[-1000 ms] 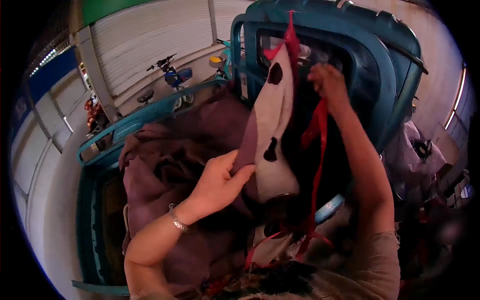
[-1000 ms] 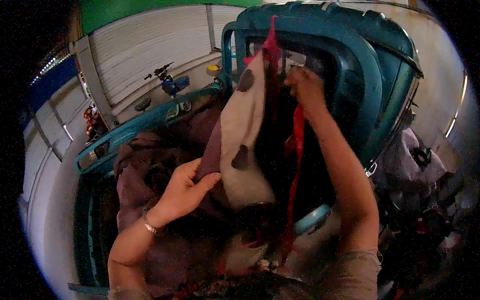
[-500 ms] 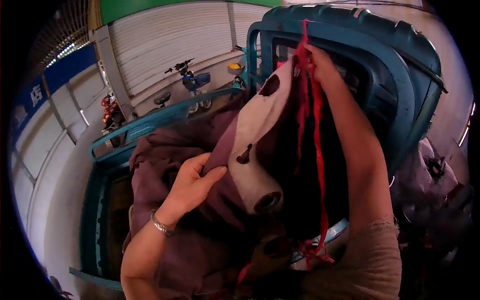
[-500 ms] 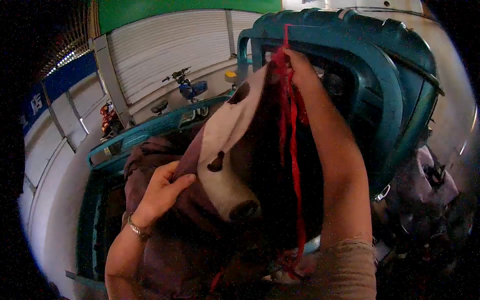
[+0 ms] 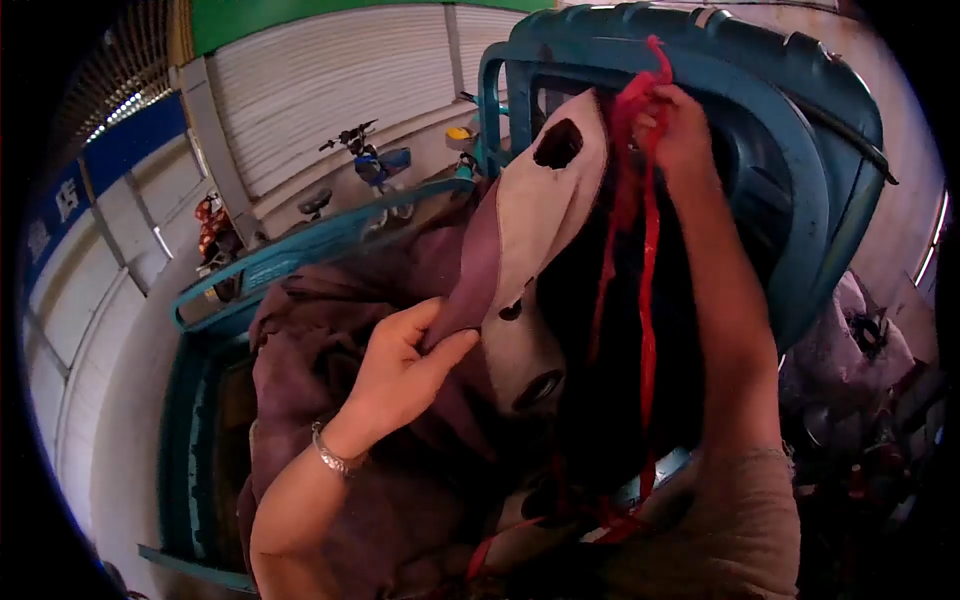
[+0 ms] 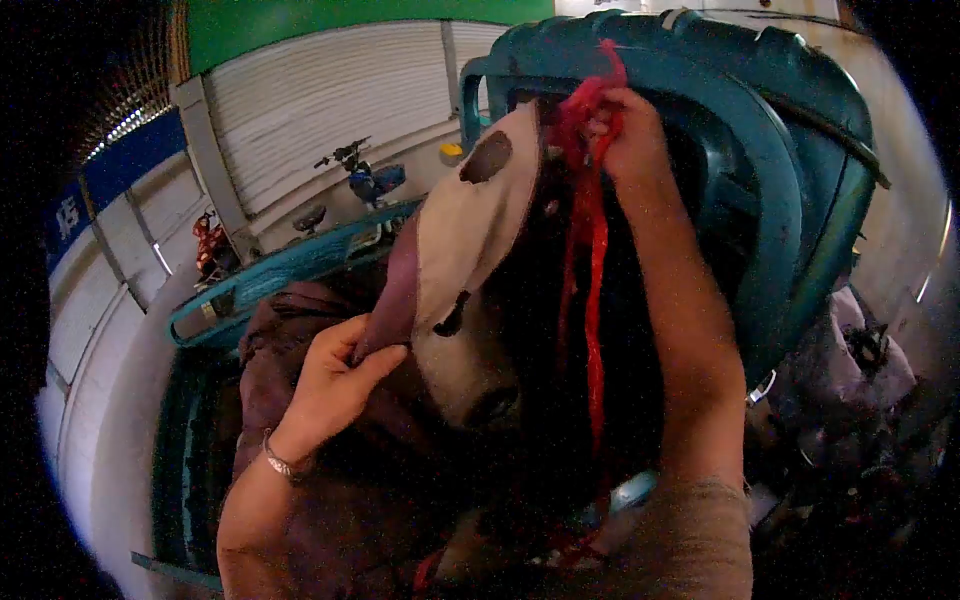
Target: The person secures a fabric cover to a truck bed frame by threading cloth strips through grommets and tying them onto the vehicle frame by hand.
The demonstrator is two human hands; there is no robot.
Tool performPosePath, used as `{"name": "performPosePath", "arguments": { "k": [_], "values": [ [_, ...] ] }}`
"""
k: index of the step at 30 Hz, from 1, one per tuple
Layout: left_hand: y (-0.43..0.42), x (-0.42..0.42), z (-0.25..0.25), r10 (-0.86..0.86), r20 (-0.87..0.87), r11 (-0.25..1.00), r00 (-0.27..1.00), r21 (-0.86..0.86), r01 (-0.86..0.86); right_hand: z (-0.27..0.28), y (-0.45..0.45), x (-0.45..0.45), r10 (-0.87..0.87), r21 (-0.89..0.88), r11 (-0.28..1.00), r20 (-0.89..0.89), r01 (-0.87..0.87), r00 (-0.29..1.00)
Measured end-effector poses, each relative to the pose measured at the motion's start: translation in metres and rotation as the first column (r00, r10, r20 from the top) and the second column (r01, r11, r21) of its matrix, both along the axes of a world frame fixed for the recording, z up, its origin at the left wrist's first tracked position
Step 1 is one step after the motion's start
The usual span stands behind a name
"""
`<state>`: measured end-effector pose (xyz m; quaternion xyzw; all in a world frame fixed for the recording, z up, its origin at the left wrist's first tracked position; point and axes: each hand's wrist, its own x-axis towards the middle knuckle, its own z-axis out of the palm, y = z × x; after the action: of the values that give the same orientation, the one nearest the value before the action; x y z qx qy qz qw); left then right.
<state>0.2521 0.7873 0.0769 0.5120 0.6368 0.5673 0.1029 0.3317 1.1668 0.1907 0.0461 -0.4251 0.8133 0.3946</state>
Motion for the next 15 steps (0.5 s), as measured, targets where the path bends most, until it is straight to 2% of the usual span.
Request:
{"name": "performPosePath", "arguments": {
  "k": [1, 4, 5, 8, 10, 11, 13, 14, 15],
  "values": [
    [-0.004, 0.005, 0.002, -0.006, 0.008, 1.0, 1.0, -0.006, 0.006, 0.0, -0.015, 0.011, -0.13, -0.011, 0.991, -0.038, 0.13, 0.991],
    [-0.015, 0.011, 0.002, -0.023, 0.062, 0.999, 0.998, 0.051, 0.02, -0.004, -0.035, 0.036, -0.136, -0.045, 0.99, -0.089, 0.132, 0.987],
    [-0.022, 0.006, 0.0, -0.02, 0.0, 1.0, 1.0, 0.023, 0.02, -0.006, -0.043, 0.046, -0.152, -0.054, 0.987, -0.081, 0.148, 0.985],
    [-0.029, 0.011, -0.001, -0.048, -0.011, 0.998, 0.999, 0.05, 0.048, -0.01, -0.061, 0.079, -0.233, -0.023, 0.973, -0.118, 0.232, 0.965],
    [-0.033, 0.01, 0.0, -0.078, -0.091, 0.997, 0.993, -0.024, 0.076, -0.009, -0.061, 0.103, 0.06, 0.165, 0.986, -0.251, -0.018, 0.966],
    [-0.032, 0.012, 0.002, -0.091, -0.087, 0.996, 0.992, -0.023, 0.089, -0.011, -0.064, 0.109, 0.047, 0.166, 0.986, -0.247, -0.005, 0.968],
    [-0.03, 0.016, 0.004, -0.119, -0.145, 0.993, 0.982, 0.01, 0.121, -0.019, -0.075, 0.122, -0.115, 0.15, 0.978, -0.176, 0.142, 0.978],
    [-0.032, 0.019, 0.004, -0.139, -0.141, 0.99, 0.98, 0.003, 0.141, -0.024, -0.083, 0.131, -0.135, 0.144, 0.976, -0.172, 0.161, 0.976],
    [-0.035, 0.021, 0.004, -0.129, -0.181, 0.992, 0.975, -0.015, 0.128, -0.028, -0.097, 0.138, -0.284, 0.102, 0.95, -0.122, 0.296, 0.951]
  ]
}}
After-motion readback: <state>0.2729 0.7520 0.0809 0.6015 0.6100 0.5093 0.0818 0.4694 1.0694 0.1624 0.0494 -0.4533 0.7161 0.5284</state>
